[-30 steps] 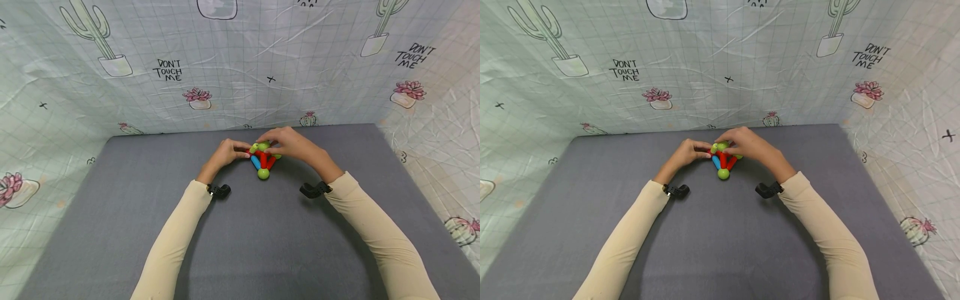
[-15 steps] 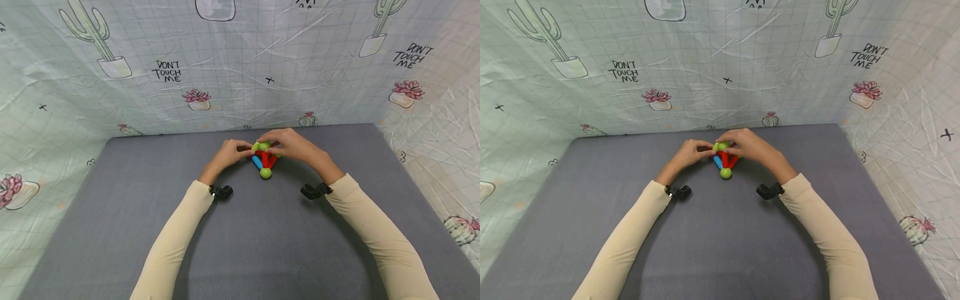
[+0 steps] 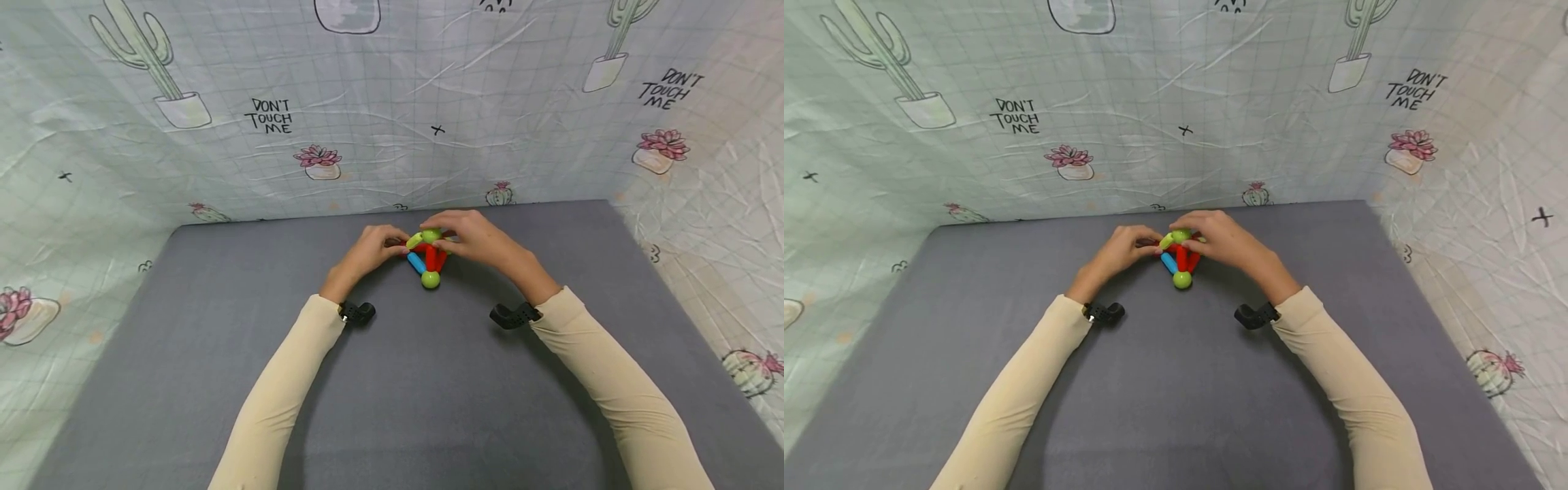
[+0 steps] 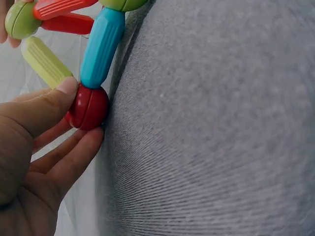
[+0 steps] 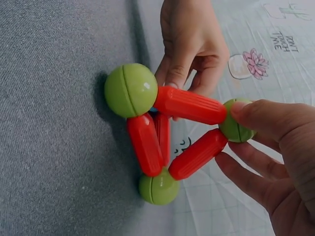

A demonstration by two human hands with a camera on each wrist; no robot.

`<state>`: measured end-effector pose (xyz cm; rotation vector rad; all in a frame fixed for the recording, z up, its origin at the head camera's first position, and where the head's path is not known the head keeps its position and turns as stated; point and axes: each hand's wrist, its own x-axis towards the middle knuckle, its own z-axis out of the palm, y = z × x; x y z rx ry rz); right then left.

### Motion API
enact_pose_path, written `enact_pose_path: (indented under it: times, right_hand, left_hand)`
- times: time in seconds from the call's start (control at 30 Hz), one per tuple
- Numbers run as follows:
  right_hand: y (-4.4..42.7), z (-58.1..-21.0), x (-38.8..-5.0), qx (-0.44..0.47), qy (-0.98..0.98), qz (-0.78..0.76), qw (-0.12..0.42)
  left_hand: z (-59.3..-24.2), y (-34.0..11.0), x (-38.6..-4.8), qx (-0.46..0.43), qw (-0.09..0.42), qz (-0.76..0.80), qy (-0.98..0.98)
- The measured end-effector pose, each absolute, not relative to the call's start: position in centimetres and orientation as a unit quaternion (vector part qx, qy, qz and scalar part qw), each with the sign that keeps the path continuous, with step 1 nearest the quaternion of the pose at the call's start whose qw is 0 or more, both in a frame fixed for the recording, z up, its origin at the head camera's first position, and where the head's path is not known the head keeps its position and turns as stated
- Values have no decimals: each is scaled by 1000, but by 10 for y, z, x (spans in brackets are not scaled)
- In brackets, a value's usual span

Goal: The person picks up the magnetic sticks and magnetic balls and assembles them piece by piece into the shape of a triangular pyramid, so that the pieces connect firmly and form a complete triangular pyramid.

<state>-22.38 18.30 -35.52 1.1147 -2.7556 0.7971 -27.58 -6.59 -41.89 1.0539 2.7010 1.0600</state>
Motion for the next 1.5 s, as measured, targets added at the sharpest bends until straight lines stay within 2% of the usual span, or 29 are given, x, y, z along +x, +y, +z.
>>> enact_pose_path:
  times: [0.2, 0.53, 0.67, 0.83, 1.0, 1.07, 1.23, 1.5]
  right_hand:
    - [181, -354, -225, 366, -896, 250, 20]
    - [192, -358, -226, 341, -897, 282, -9]
    - [203, -368, -230, 301, -910, 283, -39]
    - [215, -389, -236, 287, -919, 259, -82]
    - [222, -405, -240, 279, -917, 278, -59]
    - [223, -407, -242, 276, -916, 287, -50]
    - [219, -410, -243, 272, -912, 304, -34]
    - [192, -417, -231, 242, -911, 333, -7]
  left_hand:
    - [-419, -64, -274, 351, 16, 337, 873]
    - [-422, -65, -273, 326, 36, 360, 873]
    - [-422, -65, -266, 289, 40, 366, 884]
    - [-411, -58, -238, 209, 30, 377, 902]
    - [-401, -41, -212, 184, 102, 368, 905]
    - [-401, -35, -208, 183, 116, 361, 907]
    - [-401, -34, -210, 157, 103, 361, 913]
    - [-400, -68, -230, 136, 72, 381, 912]
